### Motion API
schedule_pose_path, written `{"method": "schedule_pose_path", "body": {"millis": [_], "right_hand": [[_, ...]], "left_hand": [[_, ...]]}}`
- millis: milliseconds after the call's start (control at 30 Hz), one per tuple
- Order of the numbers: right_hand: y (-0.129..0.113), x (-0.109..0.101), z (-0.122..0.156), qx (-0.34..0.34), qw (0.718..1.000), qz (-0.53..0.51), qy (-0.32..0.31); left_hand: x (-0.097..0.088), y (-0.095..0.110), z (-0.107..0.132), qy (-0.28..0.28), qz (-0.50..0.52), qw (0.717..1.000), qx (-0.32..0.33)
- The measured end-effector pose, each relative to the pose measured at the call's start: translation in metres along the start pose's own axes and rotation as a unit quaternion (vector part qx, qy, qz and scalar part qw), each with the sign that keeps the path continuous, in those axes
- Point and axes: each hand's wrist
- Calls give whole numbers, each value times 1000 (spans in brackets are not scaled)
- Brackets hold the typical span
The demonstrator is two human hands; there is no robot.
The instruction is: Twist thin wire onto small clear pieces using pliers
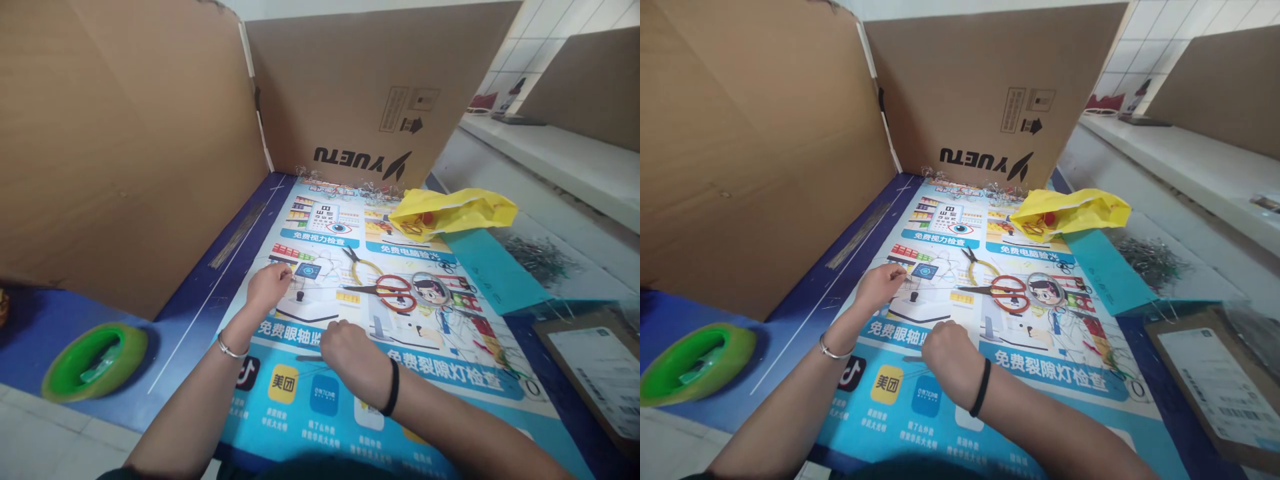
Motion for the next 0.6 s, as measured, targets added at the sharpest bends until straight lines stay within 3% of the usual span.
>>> {"method": "schedule_pose_path", "body": {"millis": [167,400,500,600], "right_hand": [[10,3,-7,-10,1000,6,2],[30,-1,-3,-78,997,8,23],[36,-6,-3,-84,996,-8,28],[46,-12,-6,-70,996,-28,40]], "left_hand": [[4,-4,-2,-23,-31,999,-18],[11,-7,-5,-32,-69,997,-18],[8,-5,-2,-9,-99,995,-10],[2,-1,3,51,-108,993,-1]]}}
Point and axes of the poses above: each hand's wrist, its own z-axis away from the middle knuckle, its own x-axis out of the palm, y = z × x, and after that the axes turned 15 degrees about -z, right-handed
